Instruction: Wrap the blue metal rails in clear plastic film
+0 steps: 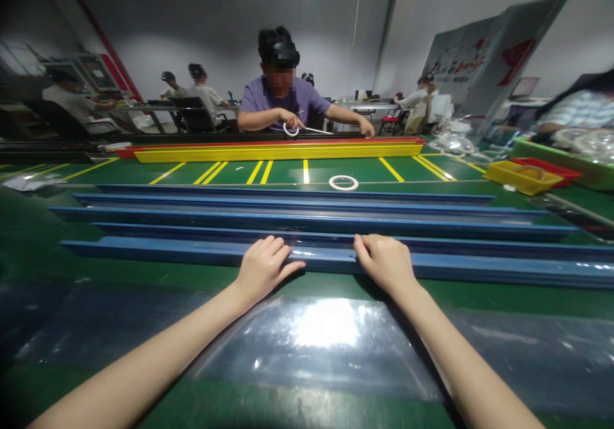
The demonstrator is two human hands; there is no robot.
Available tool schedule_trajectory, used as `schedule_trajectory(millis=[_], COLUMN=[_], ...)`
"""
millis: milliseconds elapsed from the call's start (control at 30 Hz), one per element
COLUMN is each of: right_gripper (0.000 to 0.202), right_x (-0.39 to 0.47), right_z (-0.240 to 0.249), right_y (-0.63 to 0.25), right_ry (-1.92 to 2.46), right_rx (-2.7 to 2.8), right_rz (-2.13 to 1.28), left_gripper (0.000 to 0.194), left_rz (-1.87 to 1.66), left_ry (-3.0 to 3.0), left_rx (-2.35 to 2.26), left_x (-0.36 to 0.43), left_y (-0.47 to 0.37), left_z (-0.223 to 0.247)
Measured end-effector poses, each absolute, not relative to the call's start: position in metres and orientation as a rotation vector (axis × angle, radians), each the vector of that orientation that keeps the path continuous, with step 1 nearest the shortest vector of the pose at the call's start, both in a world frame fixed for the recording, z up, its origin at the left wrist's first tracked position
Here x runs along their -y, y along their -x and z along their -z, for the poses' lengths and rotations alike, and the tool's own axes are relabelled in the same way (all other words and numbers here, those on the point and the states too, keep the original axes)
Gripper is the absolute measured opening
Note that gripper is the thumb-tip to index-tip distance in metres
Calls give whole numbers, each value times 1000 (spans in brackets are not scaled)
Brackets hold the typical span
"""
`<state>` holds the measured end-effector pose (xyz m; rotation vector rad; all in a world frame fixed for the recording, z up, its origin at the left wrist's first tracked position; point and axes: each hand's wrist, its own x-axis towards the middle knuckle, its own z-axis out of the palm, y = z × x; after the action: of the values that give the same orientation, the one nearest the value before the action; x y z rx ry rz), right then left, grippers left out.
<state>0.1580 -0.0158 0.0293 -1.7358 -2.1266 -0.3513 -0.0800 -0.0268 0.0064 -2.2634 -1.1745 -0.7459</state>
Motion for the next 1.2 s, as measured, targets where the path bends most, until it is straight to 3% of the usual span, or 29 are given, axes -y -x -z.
schedule_trajectory(millis=[300,700,933,1200], right_gripper=[46,43,35,28], right_x=[13,15,20,23], right_z=[-16,-16,-15,-15], right_y=[-160,-162,-162,-158], right_ry=[1611,1604,1387,1238], right_rx=[2054,2072,2246,2290], right_rz=[538,440,614,563], left_gripper=[38,38,39,38], left_rz=[746,718,705,667], left_ry=[2267,2290,2289,2307], left_rx=[1173,1186,1200,1217], left_x=[27,28,28,29], left_y=[80,80,80,79], left_z=[-6,-8,-8,-9])
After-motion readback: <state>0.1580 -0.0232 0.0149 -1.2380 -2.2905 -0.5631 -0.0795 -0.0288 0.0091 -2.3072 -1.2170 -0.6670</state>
